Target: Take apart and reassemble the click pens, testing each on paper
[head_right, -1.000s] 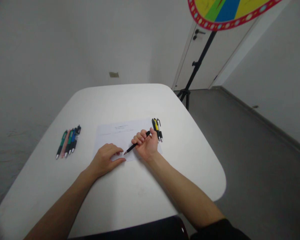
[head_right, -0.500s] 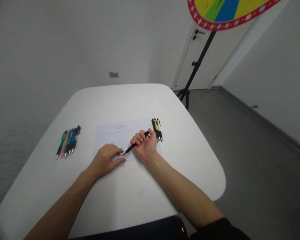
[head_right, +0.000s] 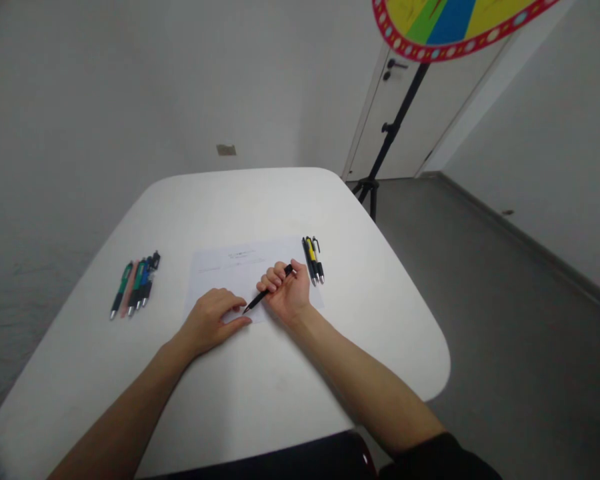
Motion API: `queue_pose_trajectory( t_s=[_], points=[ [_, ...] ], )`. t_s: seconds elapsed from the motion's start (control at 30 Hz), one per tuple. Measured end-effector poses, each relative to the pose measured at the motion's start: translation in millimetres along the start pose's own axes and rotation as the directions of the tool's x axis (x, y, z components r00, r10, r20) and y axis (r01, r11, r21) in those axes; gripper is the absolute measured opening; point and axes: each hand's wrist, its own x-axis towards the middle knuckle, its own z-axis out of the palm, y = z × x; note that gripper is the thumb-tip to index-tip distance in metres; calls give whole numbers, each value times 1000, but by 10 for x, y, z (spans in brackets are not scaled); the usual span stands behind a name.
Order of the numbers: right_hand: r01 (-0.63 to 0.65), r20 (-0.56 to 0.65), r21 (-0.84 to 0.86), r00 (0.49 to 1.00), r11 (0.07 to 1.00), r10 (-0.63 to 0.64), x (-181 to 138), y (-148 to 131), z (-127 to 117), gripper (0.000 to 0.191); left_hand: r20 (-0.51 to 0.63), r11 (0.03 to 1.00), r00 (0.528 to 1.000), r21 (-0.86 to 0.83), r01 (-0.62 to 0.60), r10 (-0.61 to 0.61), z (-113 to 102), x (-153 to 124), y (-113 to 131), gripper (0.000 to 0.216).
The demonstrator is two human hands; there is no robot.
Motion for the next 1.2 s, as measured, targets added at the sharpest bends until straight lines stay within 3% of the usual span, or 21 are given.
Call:
queue_pose_trajectory(
  t_s=[0.6,0.83,1.03,1.2],
  points=[
    [19,-19,-81,1000,997,-21,-17,3,48,55,5,1000,1000,-11,8,-8,-15,6,14,24],
    [62,-55,-88,996,994,-67,9,44,48,46,-33,999,999,32,-10,11,2,20,23,15],
    [62,-21,-363,997,930,-74,25,129,-43,20,-205,992,974,56,113,-99,-32,27,24,17],
    [-18,46,-496,998,868,47,1,191,-104,27,-242,980,949,-44,196,-201,-52,20,36,20]
  ],
)
